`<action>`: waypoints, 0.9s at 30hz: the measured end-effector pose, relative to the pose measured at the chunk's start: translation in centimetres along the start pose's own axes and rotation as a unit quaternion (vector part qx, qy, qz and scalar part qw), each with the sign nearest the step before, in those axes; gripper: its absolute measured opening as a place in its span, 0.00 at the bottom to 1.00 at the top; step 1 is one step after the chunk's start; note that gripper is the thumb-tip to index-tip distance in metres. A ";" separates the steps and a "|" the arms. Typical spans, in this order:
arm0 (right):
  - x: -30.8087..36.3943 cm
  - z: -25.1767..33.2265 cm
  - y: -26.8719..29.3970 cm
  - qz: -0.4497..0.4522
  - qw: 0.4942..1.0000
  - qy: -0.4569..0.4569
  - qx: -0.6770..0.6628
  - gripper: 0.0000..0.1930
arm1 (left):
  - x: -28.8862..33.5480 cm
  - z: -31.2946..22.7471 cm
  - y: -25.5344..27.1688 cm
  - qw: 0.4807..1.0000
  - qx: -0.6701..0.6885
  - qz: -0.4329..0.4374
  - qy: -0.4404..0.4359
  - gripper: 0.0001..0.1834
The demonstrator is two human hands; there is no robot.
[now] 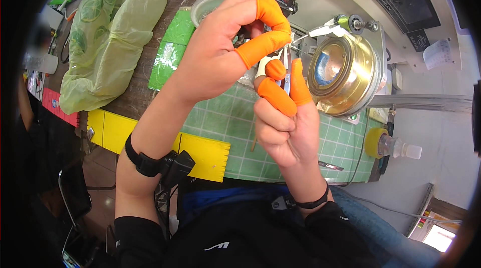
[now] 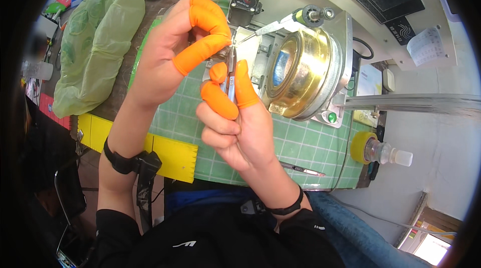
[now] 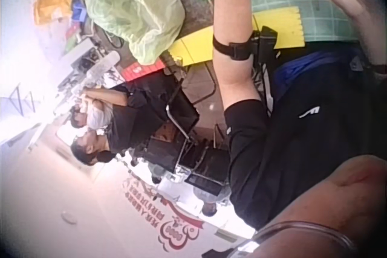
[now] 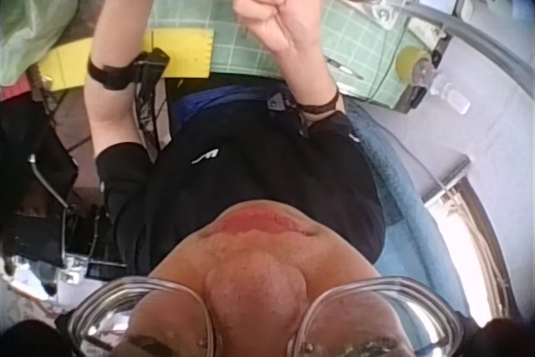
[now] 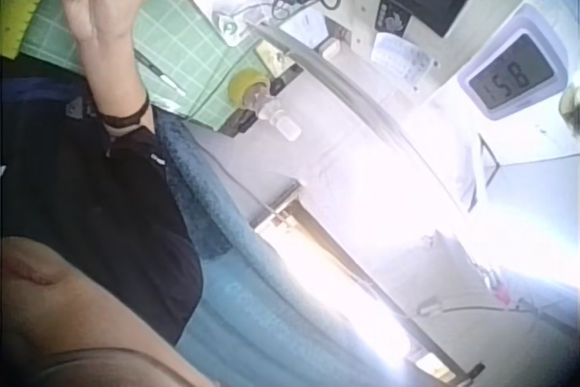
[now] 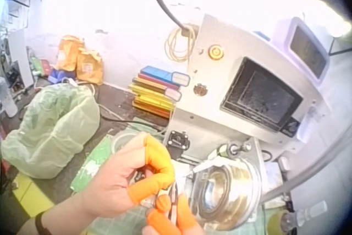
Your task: The recorder is using a small machine and hand tools to manufacture or assemble small metal and plastic components at a workstation.
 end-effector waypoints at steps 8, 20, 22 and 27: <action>0.3 -0.6 0.4 -0.012 1.000 -0.010 -0.008 0.22 | 0.2 0.5 0.0 0.999 0.032 -0.015 0.031 0.03; 13.1 -3.6 6.6 -0.037 0.966 -0.125 0.225 0.25 | -0.2 0.9 -0.6 0.998 0.042 -0.032 0.023 0.03; 13.7 -3.4 6.6 -0.040 0.967 -0.119 0.220 0.24 | 0.6 -0.2 -0.6 0.999 -0.014 -0.045 0.026 0.04; 15.7 -0.3 6.0 -0.041 0.946 -0.003 0.321 0.21 | 3.2 -7.0 0.1 0.991 -0.131 0.019 -0.033 0.05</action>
Point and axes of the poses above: each hand's wrist, its own x-axis away from the middle knuckle, its own y-axis out of the back of the hand, z = x × y, the point moved 8 cm from there along -x, towards the middle knuckle, and after that the axes turned 5 degrees about -z, right-handed, at the moved point
